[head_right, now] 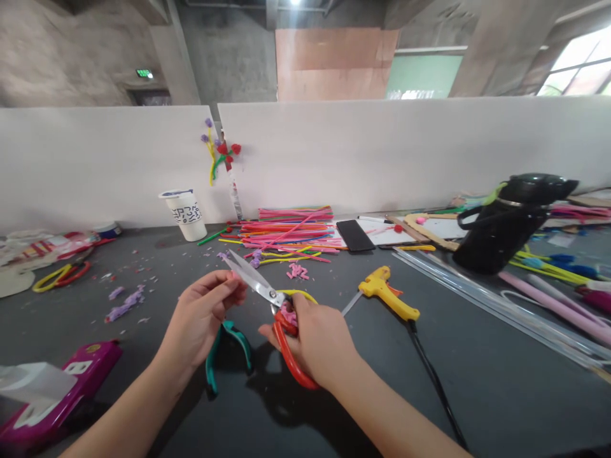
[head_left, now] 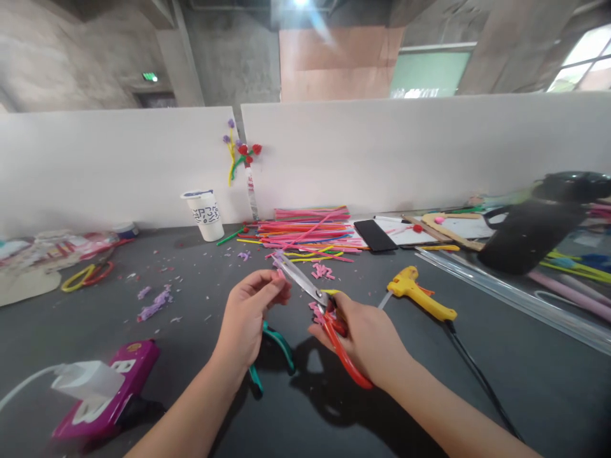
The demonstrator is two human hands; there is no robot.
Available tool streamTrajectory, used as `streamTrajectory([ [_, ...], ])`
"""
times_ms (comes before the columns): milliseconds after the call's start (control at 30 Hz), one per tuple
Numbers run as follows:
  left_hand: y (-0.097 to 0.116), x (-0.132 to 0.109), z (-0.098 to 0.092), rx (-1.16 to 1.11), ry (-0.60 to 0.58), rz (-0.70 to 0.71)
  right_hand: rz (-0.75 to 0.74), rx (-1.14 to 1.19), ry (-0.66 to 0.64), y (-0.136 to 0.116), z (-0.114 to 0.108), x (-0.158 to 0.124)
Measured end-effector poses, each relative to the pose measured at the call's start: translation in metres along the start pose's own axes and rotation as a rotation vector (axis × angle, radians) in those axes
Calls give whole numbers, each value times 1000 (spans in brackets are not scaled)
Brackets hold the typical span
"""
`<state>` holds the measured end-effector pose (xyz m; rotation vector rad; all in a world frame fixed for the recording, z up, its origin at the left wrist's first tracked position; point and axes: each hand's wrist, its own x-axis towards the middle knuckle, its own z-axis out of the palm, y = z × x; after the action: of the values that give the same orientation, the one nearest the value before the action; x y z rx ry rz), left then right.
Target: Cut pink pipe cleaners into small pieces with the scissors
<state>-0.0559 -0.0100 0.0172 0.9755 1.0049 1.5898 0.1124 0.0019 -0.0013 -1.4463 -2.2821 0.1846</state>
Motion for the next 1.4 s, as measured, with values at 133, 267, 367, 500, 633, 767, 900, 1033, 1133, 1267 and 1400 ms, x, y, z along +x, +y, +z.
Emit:
streamTrajectory([
  [133, 0, 0, -1, -56, 0, 42, -46, -87, -11, 2, 5, -4],
  [267, 0, 1, -1, -47, 1, 46, -85, -130, 9, 3, 7, -7],
  [367, 1, 1, -1, -45, -9, 46, -90, -158, 5, 4, 6, -8],
  [500, 2, 0, 0, -40, 4, 49, -79, -175, -5, 5, 5, -8],
  [633, 2, 0, 1, -44, 18, 67, -78, -170, -6, 5, 6, -8],
  [767, 1, 0, 0, -55, -12, 61, -73, -165, -12, 5, 6, -9],
  [900, 1, 0, 0, -58, -16, 62, -85, -156, -12, 4, 4, -9],
  [1033, 2, 0, 1, -49, 8, 62, -82, -152, -12, 3, 3, -9],
  [1133, 2, 0, 1, -44, 13, 61, -88, -149, -4, 3, 3, -8],
  [1267, 1, 0, 1, -62, 9, 66, -87, -154, -16, 3, 4, -8],
  [1400, 2, 1, -1, -79, -16, 74, -76, -154, -30, 3, 4, -8],
])
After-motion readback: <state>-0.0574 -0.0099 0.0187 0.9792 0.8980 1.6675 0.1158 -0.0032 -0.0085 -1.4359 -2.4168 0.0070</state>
